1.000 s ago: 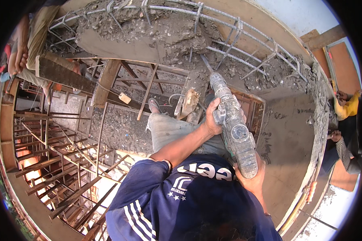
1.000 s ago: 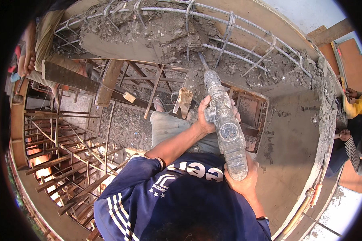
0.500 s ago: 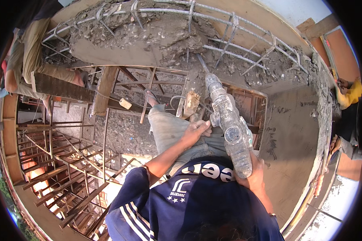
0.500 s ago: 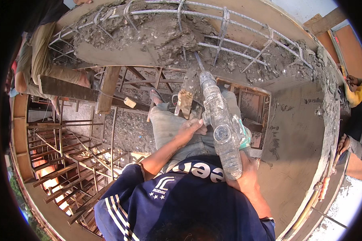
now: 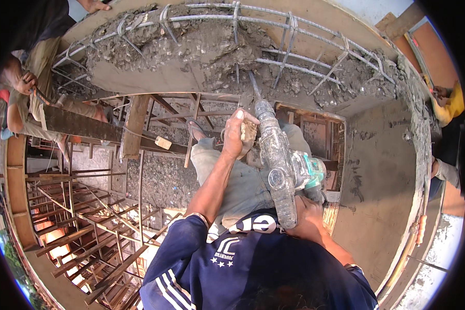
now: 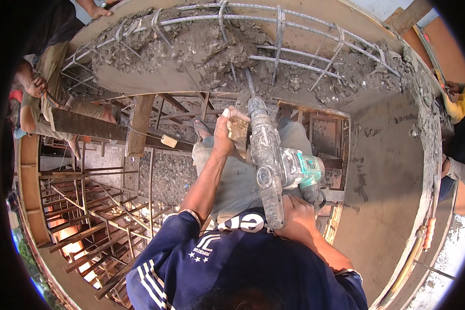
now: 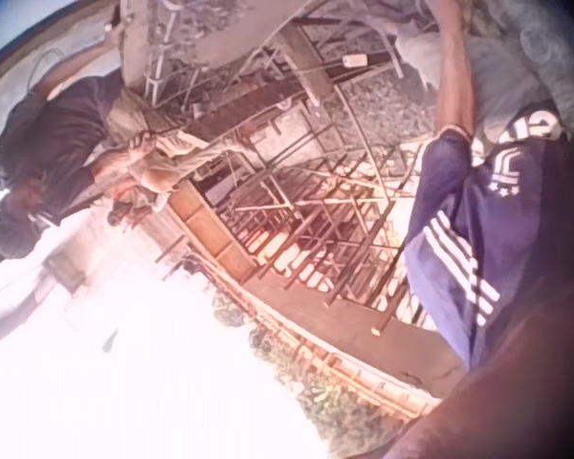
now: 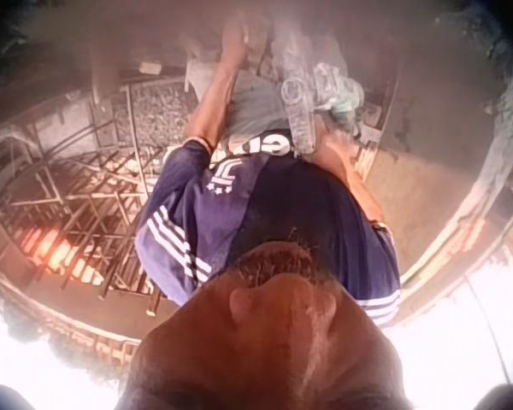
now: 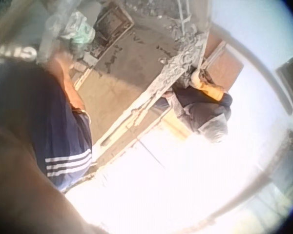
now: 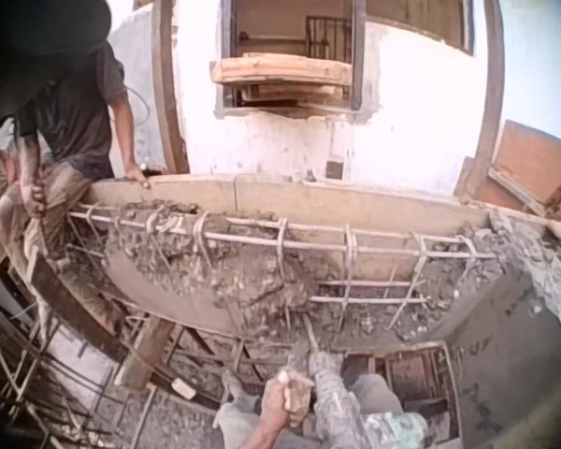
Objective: The person uses a hammer and chisel to chip away at a concrete structure, then operates a demolition hammer to break through the concrete and expose the underlying rebar.
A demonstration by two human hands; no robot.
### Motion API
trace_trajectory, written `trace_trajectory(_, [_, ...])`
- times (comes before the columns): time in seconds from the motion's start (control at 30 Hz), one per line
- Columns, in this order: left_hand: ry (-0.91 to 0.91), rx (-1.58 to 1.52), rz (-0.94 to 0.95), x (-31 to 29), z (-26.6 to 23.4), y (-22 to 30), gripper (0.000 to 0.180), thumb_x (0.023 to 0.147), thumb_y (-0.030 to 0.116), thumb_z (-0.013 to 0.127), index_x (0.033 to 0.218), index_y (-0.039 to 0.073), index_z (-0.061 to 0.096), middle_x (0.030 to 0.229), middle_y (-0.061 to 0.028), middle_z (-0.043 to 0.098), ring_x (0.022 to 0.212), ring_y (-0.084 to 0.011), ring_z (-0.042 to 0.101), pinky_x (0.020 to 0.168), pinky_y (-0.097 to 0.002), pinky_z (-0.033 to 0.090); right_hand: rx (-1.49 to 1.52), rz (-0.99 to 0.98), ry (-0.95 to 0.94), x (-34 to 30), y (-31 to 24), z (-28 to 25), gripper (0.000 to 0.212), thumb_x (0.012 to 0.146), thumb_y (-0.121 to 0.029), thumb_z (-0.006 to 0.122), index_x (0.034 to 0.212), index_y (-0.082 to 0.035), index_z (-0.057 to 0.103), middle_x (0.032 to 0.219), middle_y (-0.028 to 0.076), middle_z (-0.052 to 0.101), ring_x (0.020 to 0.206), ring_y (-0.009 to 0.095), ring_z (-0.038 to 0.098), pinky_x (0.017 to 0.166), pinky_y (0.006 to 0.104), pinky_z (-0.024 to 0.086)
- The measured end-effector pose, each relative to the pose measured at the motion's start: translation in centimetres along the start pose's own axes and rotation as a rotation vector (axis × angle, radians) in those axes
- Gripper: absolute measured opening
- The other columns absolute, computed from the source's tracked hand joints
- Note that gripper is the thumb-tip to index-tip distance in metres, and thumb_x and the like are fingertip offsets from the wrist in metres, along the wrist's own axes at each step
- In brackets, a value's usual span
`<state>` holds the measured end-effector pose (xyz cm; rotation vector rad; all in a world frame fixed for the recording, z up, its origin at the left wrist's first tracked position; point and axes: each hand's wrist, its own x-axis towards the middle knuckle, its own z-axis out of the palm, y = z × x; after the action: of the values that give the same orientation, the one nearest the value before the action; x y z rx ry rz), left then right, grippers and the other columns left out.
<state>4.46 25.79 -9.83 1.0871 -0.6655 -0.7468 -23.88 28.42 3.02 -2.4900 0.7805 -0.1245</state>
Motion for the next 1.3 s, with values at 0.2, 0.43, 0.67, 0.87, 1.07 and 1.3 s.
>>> trace_trajectory(0.2, [0.046,-0.063,-0.103,-0.5,-0.3,0.0,0.062,0.101,0.045,0.037,0.084,-0.003,0.072,0.083,-0.0060,0.066,0.084,-0.0156,0.059,0.084,-0.0293,0.044,0.034,0.067,0.011,0.0,1.1,-0.1,0.043,0.061,-0.025,0.083,0.086,-0.003,0.055,0.080,0.018,0.065,0.075,0.040,0.067,0.067,0.0485,0.055])
trace_trajectory(0.43, [0.019,-0.047,-0.075,-0.7,-0.5,-0.1,0.062,0.100,0.047,0.039,0.085,-0.005,0.071,0.087,-0.0039,0.058,0.080,-0.0148,0.058,0.077,-0.0289,0.044,0.032,-0.042,0.031,0.7,1.7,-0.5,0.055,0.064,-0.045,0.086,0.083,-0.003,0.055,0.074,0.015,0.063,0.068,0.036,0.067,0.063,0.0448,0.056])
trace_trajectory(0.67, [0.059,0.025,-0.030,-0.5,-0.1,-0.2,0.061,0.098,0.044,0.040,0.082,-0.004,0.073,0.079,-0.0076,0.059,0.073,-0.0179,0.058,0.070,-0.0302,0.043,0.045,0.009,0.029,0.8,2.2,-0.5,0.057,0.065,-0.048,0.087,0.084,-0.003,0.057,0.074,0.014,0.063,0.067,0.035,0.067,0.061,0.0447,0.055])
trace_trajectory(0.87, [0.064,0.053,-0.044,-0.4,0.0,0.8,0.060,0.098,0.045,0.041,0.081,-0.003,0.073,0.077,-0.0076,0.058,0.070,-0.0173,0.056,0.068,-0.0310,0.042,0.136,0.048,0.020,1.3,1.9,-1.3,0.057,0.065,-0.047,0.087,0.086,-0.003,0.059,0.076,0.016,0.064,0.068,0.038,0.067,0.061,0.0472,0.054])
trace_trajectory(1.07, [0.070,0.043,-0.051,-0.4,-0.1,0.8,0.060,0.097,0.046,0.042,0.082,-0.003,0.073,0.074,-0.0082,0.057,0.069,-0.0180,0.055,0.067,-0.0311,0.041,0.127,0.060,-0.010,1.4,2.1,-2.5,0.063,0.064,-0.051,0.088,0.089,-0.001,0.060,0.078,0.019,0.065,0.069,0.040,0.066,0.063,0.0486,0.053])
trace_trajectory(1.3, [0.060,0.090,-0.035,-0.3,-0.2,0.7,0.057,0.096,0.044,0.044,0.082,-0.004,0.073,0.074,-0.0086,0.053,0.070,-0.0196,0.051,0.068,-0.0334,0.039,0.134,0.207,-0.110,1.9,1.9,-4.6,0.068,0.060,-0.036,0.094,0.112,-0.001,0.067,0.089,0.017,0.072,0.081,0.039,0.070,0.075,0.0408,0.055])
